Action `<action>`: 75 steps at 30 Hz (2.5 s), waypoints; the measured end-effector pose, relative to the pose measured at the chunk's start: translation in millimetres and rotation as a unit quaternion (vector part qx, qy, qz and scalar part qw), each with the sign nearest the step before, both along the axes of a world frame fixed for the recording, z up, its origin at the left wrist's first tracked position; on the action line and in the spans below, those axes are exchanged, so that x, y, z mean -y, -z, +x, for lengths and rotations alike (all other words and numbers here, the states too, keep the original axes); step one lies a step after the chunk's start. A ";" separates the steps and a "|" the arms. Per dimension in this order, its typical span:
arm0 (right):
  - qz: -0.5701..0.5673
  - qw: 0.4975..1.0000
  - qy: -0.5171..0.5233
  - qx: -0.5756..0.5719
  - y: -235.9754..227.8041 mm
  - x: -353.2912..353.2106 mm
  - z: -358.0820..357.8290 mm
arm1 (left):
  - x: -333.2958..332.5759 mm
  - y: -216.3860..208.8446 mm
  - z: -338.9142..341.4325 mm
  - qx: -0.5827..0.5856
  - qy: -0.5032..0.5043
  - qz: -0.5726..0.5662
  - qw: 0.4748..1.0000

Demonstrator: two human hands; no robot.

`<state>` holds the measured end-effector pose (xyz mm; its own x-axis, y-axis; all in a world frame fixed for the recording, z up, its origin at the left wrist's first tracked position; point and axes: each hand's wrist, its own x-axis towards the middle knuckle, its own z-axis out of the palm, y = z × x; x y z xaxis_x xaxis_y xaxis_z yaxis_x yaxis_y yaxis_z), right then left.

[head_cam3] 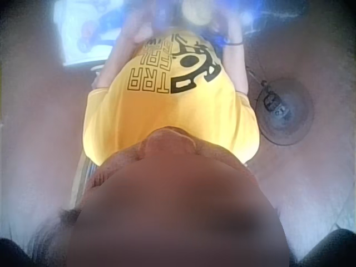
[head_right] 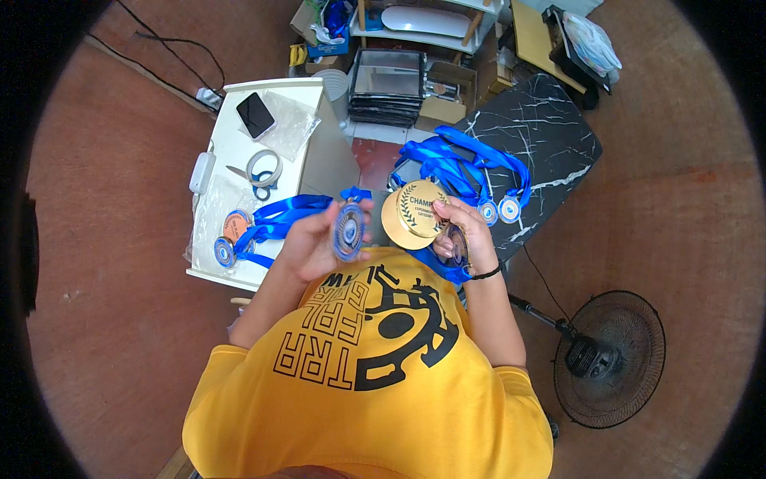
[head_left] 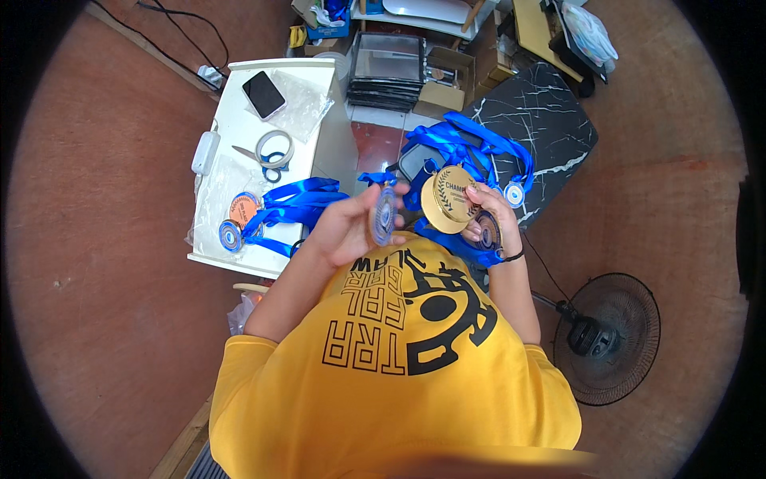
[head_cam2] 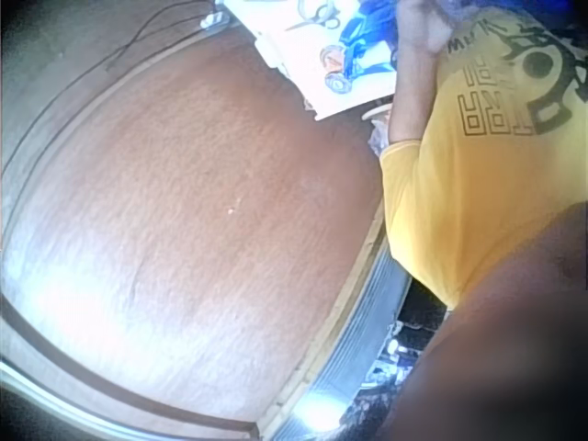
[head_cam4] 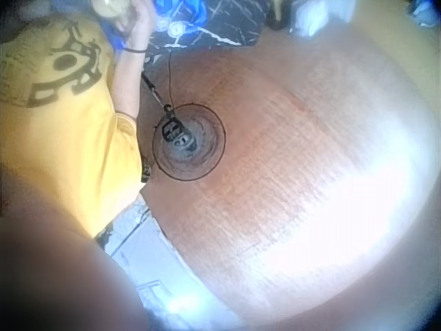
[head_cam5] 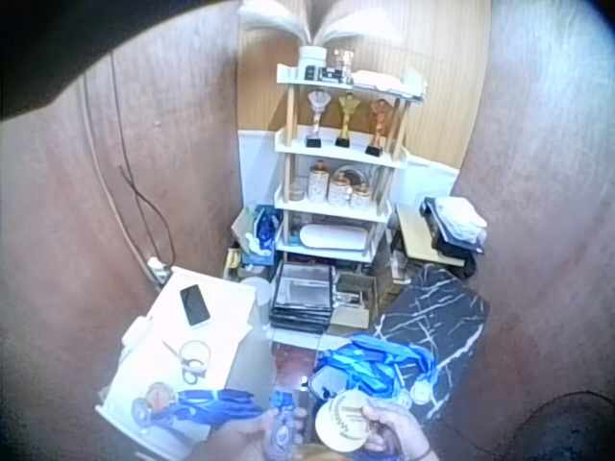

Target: The person assembles medals by attaching blue ribbons to gold medallions. They pick up medallions and ribbons from a table, thread the ribbon through the medallion, and place the assembled items on the table. The person handles multiple medallions and ribbons one at a time.

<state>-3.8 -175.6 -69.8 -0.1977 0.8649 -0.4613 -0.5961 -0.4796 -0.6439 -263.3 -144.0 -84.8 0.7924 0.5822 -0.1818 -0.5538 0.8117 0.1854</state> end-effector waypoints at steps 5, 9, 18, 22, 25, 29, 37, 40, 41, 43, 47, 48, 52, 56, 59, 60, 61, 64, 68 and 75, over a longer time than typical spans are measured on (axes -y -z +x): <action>-0.009 1.000 0.007 -0.022 7.3 1.1 2.1 | 2.4 9.4 6.2 -0.270 -0.009 -0.007 0.963; 0.012 0.999 -0.005 -0.031 12.0 -3.0 8.4 | -1.8 2.2 5.9 -0.271 0.008 -0.001 0.962; -0.006 0.998 -0.010 0.065 7.5 0.7 -6.6 | 1.6 -14.9 12.6 -0.296 -0.021 0.087 0.951; 0.010 0.990 -0.019 0.138 4.9 3.6 -21.5 | 4.4 -14.6 20.2 -0.245 -0.074 0.077 0.964; 0.042 0.985 -0.026 0.166 3.0 5.1 -27.2 | 7.1 -13.8 24.8 -0.244 -0.115 0.100 0.958; 0.047 0.982 -0.036 0.178 2.6 5.7 -31.9 | 11.0 -13.1 26.9 -0.276 -0.137 0.106 0.945; 0.039 0.984 -0.044 0.166 -4.0 1.4 -15.5 | 7.9 -13.9 21.5 -0.356 -0.132 0.085 0.921; 0.053 0.980 -0.066 0.181 -2.5 -0.6 -12.7 | 8.1 -16.2 20.7 -0.335 -0.113 0.079 0.932; 0.046 0.979 -0.070 0.188 -1.5 -0.5 -13.0 | 8.8 -16.7 21.4 -0.342 -0.109 0.076 0.930; 0.054 0.978 -0.077 0.186 1.2 -0.1 -15.8 | 10.6 -17.2 23.0 -0.345 -0.109 0.079 0.929; 0.063 0.978 -0.053 0.189 6.1 1.0 -24.2 | 11.4 -16.1 26.1 -0.309 -0.135 0.058 0.940; 0.052 0.979 -0.054 0.188 6.3 1.3 -24.8 | 11.6 -15.8 26.6 -0.291 -0.142 0.056 0.945; 0.046 0.983 -0.054 0.170 6.3 1.8 -26.6 | 13.2 -14.6 26.8 -0.267 -0.141 0.092 0.949; 0.060 0.976 -0.049 0.205 4.4 3.0 -30.4 | 15.6 -11.0 32.2 -0.279 -0.180 0.094 0.939; 0.049 0.975 -0.043 0.212 3.4 3.6 -34.3 | 14.8 -7.9 32.3 -0.287 -0.199 0.096 0.932; 0.036 0.976 -0.010 0.215 4.5 4.5 -38.0 | 14.1 -7.1 31.0 -0.295 -0.200 0.095 0.930; 0.053 0.978 0.003 0.200 4.3 2.7 -35.2 | 13.7 -6.6 29.5 -0.302 -0.201 0.095 0.927; 0.049 0.983 0.016 0.176 5.6 -2.3 -20.9 | 12.0 -4.9 26.0 -0.318 -0.207 0.077 0.922; 0.083 0.978 0.030 0.187 12.5 -5.6 -8.4 | 8.0 -2.4 22.4 -0.320 -0.250 0.083 0.910; 0.075 0.940 -0.026 0.332 17.2 -7.3 3.7 | 3.3 5.4 10.7 -0.357 -0.269 0.088 0.890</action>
